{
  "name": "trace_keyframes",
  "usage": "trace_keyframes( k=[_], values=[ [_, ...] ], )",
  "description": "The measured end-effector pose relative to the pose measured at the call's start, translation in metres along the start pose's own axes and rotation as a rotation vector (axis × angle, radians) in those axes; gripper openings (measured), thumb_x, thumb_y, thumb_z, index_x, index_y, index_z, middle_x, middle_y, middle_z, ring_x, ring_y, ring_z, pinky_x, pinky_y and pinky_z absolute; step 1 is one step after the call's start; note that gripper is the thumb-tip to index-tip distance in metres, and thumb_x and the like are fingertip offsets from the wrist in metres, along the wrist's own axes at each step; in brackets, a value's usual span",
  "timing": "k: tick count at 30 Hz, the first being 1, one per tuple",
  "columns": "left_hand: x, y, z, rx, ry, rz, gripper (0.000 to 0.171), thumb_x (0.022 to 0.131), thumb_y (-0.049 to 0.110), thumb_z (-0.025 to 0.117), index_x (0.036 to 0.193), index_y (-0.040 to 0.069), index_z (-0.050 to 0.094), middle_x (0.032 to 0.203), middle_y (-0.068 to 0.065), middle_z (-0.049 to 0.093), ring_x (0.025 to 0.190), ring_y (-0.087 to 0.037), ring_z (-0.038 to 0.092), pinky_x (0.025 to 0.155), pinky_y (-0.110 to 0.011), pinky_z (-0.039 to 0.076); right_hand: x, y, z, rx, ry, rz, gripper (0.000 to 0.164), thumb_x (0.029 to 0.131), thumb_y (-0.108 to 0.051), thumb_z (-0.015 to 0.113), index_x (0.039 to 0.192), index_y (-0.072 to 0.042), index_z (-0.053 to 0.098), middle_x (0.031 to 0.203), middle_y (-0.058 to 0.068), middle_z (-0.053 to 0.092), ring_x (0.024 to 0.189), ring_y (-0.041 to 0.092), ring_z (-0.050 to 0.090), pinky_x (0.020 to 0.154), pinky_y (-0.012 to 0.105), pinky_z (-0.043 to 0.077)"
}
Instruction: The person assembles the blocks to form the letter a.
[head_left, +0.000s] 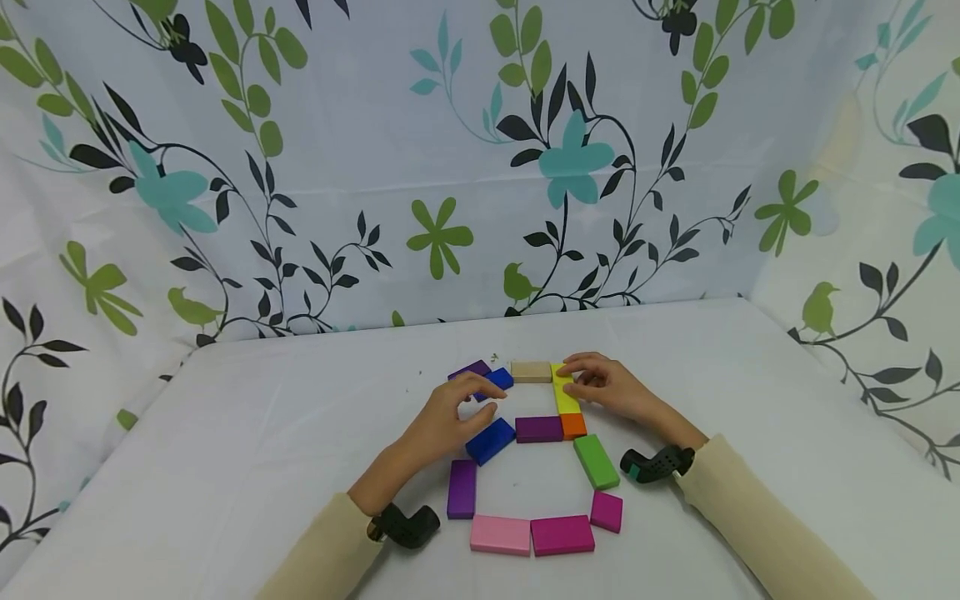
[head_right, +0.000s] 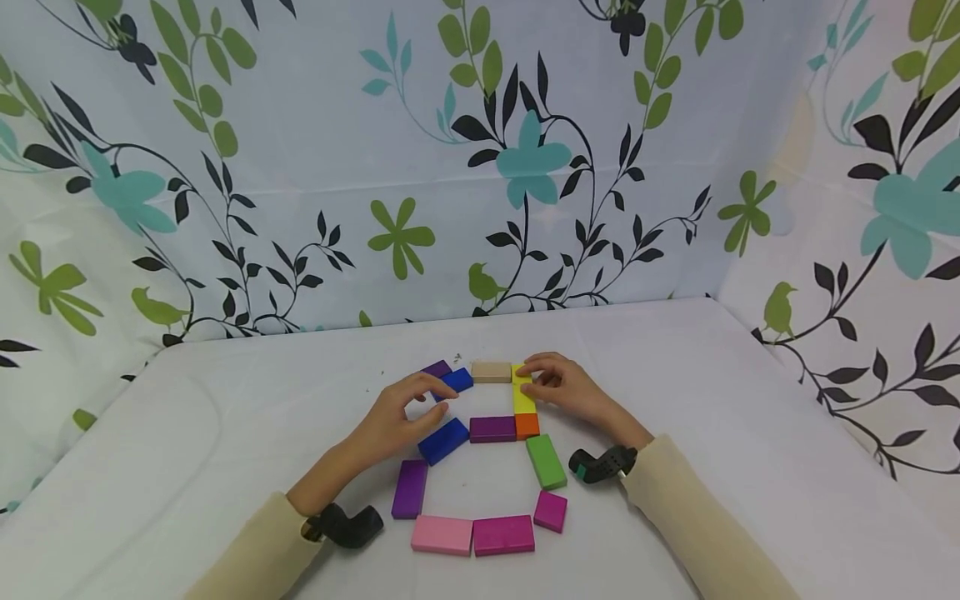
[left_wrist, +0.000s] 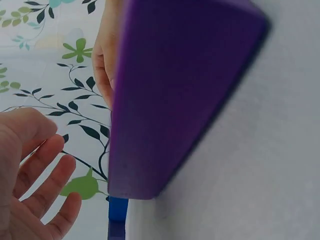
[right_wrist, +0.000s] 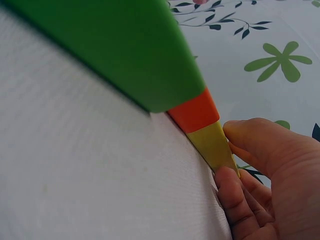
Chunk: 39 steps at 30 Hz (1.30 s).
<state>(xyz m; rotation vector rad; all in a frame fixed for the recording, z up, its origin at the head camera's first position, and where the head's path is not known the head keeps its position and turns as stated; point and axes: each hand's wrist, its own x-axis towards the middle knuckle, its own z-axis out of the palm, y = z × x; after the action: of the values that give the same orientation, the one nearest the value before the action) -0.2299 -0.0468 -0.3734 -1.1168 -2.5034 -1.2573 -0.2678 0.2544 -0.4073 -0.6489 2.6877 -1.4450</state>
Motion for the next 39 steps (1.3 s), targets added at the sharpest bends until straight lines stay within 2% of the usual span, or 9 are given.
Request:
trace_keyframes(
  k=[8,14,21,27,35,39],
  values=[
    [0.001,-0.014,0.001,-0.094,0.136,-0.065,0.02,0.092,0.004,0.064,0.111,0.003,0.066,0.109,-0.009,0.067,0.104,-0.027,0.061,0.087,-0.048,0.05,-0.001,0.0,-0.002,0.002,0.004,-0.014,0.03,0.093,-0.015,0.067,0.12,-0.004,0.066,0.139,0.02,0.047,0.094,0.022,0.056,0.074,0.021,0.049],
    [-0.001,-0.024,-0.001,-0.106,0.175,-0.147,0.024,0.091,0.004,0.065,0.115,0.006,0.066,0.112,-0.008,0.066,0.108,-0.027,0.06,0.087,-0.044,0.049,-0.001,0.001,-0.002,0.017,0.003,-0.026,0.03,0.093,-0.013,0.066,0.12,-0.002,0.066,0.139,0.022,0.047,0.096,0.023,0.056,0.074,0.021,0.048],
    [-0.001,-0.036,-0.002,-0.09,0.212,-0.185,0.025,0.088,0.003,0.068,0.113,0.008,0.069,0.116,-0.009,0.062,0.109,-0.026,0.057,0.085,-0.043,0.049,-0.001,0.002,-0.001,-0.009,0.001,-0.017,0.03,0.093,-0.016,0.066,0.12,-0.004,0.066,0.138,0.02,0.048,0.095,0.021,0.056,0.074,0.022,0.049],
    [0.001,-0.047,-0.004,-0.075,0.212,-0.223,0.028,0.087,0.003,0.07,0.114,0.007,0.068,0.121,-0.011,0.059,0.114,-0.028,0.054,0.085,-0.043,0.046,0.0,0.004,0.002,-0.007,-0.003,0.0,0.029,0.093,-0.017,0.067,0.12,-0.007,0.067,0.139,0.018,0.048,0.095,0.021,0.056,0.076,0.022,0.049],
    [0.005,-0.056,-0.008,-0.104,0.18,-0.358,0.037,0.087,0.008,0.071,0.123,0.005,0.063,0.128,-0.015,0.054,0.12,-0.032,0.05,0.095,-0.046,0.043,-0.001,0.002,0.001,-0.001,0.005,-0.02,0.029,0.093,-0.015,0.066,0.12,-0.004,0.066,0.138,0.02,0.048,0.096,0.022,0.056,0.076,0.022,0.047],
    [0.008,-0.059,-0.008,-0.09,0.165,-0.367,0.041,0.086,0.007,0.072,0.125,0.003,0.061,0.127,-0.017,0.055,0.119,-0.034,0.052,0.099,-0.05,0.042,-0.002,0.0,0.0,0.01,0.003,-0.018,0.029,0.093,-0.013,0.066,0.121,-0.002,0.066,0.139,0.021,0.047,0.096,0.023,0.056,0.075,0.021,0.047]
  ],
)
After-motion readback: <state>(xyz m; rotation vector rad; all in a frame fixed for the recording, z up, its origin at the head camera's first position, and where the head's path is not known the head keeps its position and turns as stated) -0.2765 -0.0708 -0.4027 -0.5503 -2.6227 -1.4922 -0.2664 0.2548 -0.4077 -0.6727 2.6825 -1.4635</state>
